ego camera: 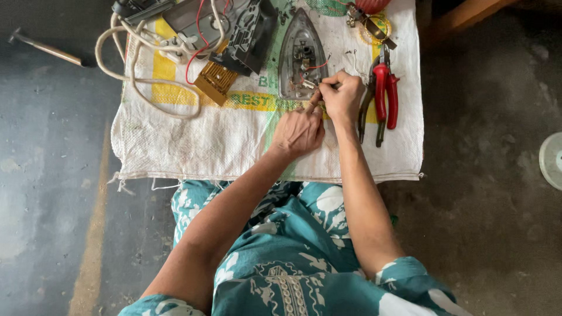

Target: The person works on a disassembled electric iron placed on a white sack on the floor. They use a screwdriver to manipulate internal components and wires, then open a red container to retrieve small parts before continuing to adjust the iron's mechanism.

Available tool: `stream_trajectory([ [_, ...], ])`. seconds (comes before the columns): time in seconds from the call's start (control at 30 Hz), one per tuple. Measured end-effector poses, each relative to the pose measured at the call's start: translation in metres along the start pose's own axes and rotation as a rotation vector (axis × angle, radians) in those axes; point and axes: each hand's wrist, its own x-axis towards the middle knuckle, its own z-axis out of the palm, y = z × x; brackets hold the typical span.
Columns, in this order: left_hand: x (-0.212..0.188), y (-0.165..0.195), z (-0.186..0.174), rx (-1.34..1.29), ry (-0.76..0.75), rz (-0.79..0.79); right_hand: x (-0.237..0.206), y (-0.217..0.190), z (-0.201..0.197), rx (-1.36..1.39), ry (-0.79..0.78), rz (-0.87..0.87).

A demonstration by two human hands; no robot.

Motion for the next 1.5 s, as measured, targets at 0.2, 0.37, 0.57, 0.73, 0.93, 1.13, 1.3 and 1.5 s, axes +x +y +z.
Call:
stream_trajectory([
  [0.2,-0.0016,-0.0030,0.0015,-0.002,0.065,0.018,0.0000,-0.0001,0.0017,0.012,0.001,-0.018],
  [0.37,-0.0025,-0.0023,0.0007,-0.014,0.043,0.018,-0.0016,0.0020,0.0036,0.088,-0.005,-0.020],
  [0.57,-0.0027,-0.0017,0.0001,-0.032,0.057,0.016,-0.0029,0.0013,0.0036,0.052,0.022,-0.048],
  [0.73,-0.0036,0.0008,-0.0006,-0.045,0.088,0.018,-0.0023,0.0000,0.0036,-0.007,0.022,0.005],
  [0.93,0.0006,0.0031,-0.0049,-0.004,-0.055,-0.025,-0.0017,-0.0003,0.0037,0.055,-0.010,0.017],
  [1.13,-0.0004,0.0005,-0.0060,-0.004,-0.018,-0.015,-0.0037,-0.0004,0.0032,0.038,0.050,-0.074],
  [1.3,-0.0006,0.0012,-0.0018,-0.008,-0.029,-0.023,-0.0034,-0.0002,0.0033,-0.003,0.030,-0.042],
  [1.5,-0.0019,0.0007,-0.0006,-0.012,0.032,0.015,-0.0027,-0.0002,0.0029,0.019,0.015,-0.048],
])
